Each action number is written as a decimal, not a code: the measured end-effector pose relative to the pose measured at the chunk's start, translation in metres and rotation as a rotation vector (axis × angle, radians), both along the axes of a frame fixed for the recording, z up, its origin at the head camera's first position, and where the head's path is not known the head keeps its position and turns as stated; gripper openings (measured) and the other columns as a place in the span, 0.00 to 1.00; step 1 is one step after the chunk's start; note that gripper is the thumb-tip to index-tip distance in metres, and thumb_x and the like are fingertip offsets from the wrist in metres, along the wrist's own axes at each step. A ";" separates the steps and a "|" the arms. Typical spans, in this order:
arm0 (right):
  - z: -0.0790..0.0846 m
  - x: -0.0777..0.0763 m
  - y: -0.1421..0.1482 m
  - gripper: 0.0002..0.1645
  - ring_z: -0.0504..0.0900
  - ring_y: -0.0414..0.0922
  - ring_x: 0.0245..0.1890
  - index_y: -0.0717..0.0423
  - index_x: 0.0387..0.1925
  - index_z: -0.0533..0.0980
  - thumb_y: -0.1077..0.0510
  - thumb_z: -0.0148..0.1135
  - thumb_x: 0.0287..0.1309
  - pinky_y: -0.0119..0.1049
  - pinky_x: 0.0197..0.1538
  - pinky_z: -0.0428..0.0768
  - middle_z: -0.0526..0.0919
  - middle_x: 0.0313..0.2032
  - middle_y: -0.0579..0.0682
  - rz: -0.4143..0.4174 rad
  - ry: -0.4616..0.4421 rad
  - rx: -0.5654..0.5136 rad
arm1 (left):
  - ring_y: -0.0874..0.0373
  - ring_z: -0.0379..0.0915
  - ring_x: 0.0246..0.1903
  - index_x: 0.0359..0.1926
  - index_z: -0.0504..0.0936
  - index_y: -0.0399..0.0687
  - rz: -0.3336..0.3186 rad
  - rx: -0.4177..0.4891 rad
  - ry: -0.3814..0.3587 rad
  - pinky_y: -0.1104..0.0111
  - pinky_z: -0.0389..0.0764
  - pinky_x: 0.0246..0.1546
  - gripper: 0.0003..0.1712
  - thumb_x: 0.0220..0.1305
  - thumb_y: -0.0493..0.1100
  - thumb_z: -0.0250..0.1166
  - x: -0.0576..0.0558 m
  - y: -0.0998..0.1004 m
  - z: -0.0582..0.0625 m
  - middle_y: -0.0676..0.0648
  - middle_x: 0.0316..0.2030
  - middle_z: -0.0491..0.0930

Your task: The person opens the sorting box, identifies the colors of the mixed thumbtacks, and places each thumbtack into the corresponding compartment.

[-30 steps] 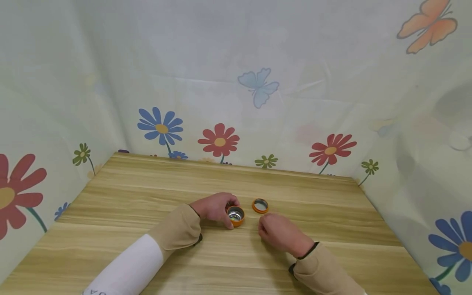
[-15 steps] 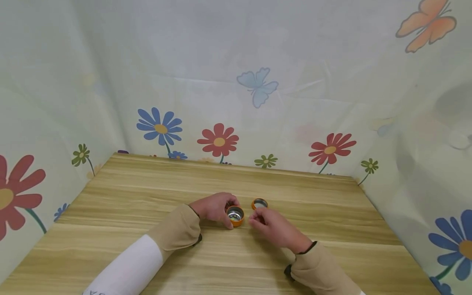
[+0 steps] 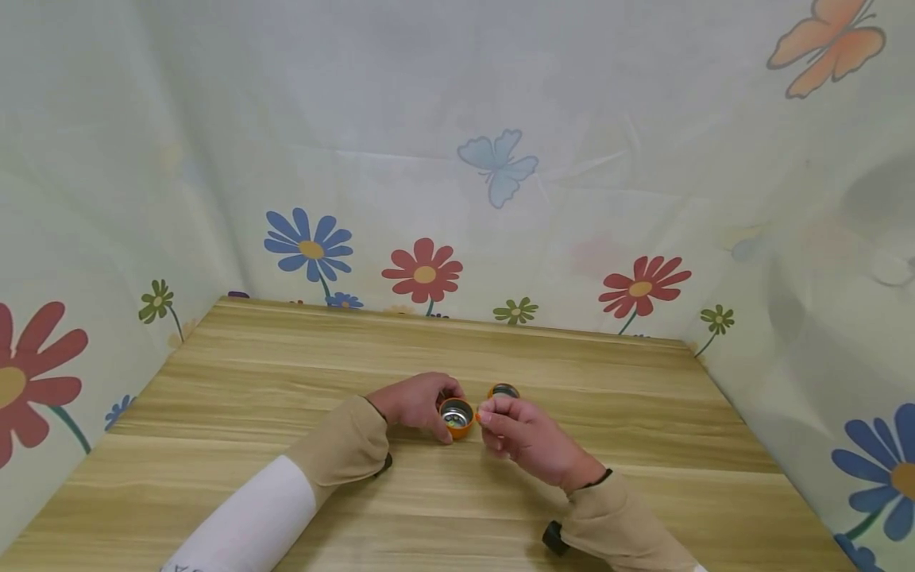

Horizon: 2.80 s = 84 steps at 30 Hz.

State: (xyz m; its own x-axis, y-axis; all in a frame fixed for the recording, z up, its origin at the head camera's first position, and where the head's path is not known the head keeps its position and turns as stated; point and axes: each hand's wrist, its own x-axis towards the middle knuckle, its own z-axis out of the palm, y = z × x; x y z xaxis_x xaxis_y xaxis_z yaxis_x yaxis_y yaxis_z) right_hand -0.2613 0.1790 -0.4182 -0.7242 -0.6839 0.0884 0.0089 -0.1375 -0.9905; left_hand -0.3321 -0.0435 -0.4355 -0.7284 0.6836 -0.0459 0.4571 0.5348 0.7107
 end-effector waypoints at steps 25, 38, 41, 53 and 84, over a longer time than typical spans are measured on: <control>0.023 0.016 -0.021 0.10 0.59 0.37 0.25 0.50 0.41 0.66 0.54 0.37 0.74 0.31 0.31 0.57 0.55 0.31 0.45 0.475 -0.085 -0.569 | 0.60 0.72 0.36 0.42 0.75 0.49 0.022 -0.002 -0.016 0.70 0.73 0.39 0.28 0.38 0.39 0.79 -0.002 -0.001 -0.003 0.55 0.35 0.75; 0.030 0.020 -0.031 0.09 0.58 0.37 0.23 0.49 0.41 0.67 0.53 0.38 0.74 0.29 0.31 0.59 0.55 0.31 0.44 0.549 -0.066 -0.624 | 0.59 0.72 0.36 0.42 0.76 0.47 0.029 -0.012 -0.015 0.71 0.73 0.39 0.28 0.39 0.38 0.79 -0.002 -0.001 -0.003 0.53 0.36 0.76; 0.029 0.021 -0.032 0.10 0.58 0.37 0.23 0.50 0.41 0.66 0.53 0.38 0.74 0.30 0.31 0.59 0.54 0.31 0.44 0.557 -0.065 -0.634 | 0.59 0.72 0.36 0.42 0.76 0.47 0.027 -0.014 -0.011 0.71 0.73 0.39 0.27 0.39 0.38 0.79 -0.002 0.000 -0.002 0.53 0.36 0.76; 0.030 0.023 -0.032 0.10 0.59 0.38 0.22 0.50 0.38 0.64 0.54 0.36 0.74 0.31 0.31 0.59 0.53 0.30 0.45 0.554 -0.076 -0.636 | 0.60 0.71 0.35 0.42 0.76 0.49 0.019 -0.019 -0.016 0.71 0.73 0.39 0.27 0.38 0.39 0.79 -0.001 0.001 0.000 0.53 0.36 0.76; 0.031 0.018 -0.030 0.13 0.60 0.39 0.25 0.51 0.42 0.70 0.56 0.36 0.74 0.32 0.33 0.59 0.55 0.31 0.45 0.513 -0.101 -0.538 | 0.61 0.72 0.32 0.42 0.76 0.48 0.015 -0.013 0.004 0.71 0.75 0.34 0.27 0.38 0.39 0.79 -0.005 0.000 -0.004 0.52 0.35 0.76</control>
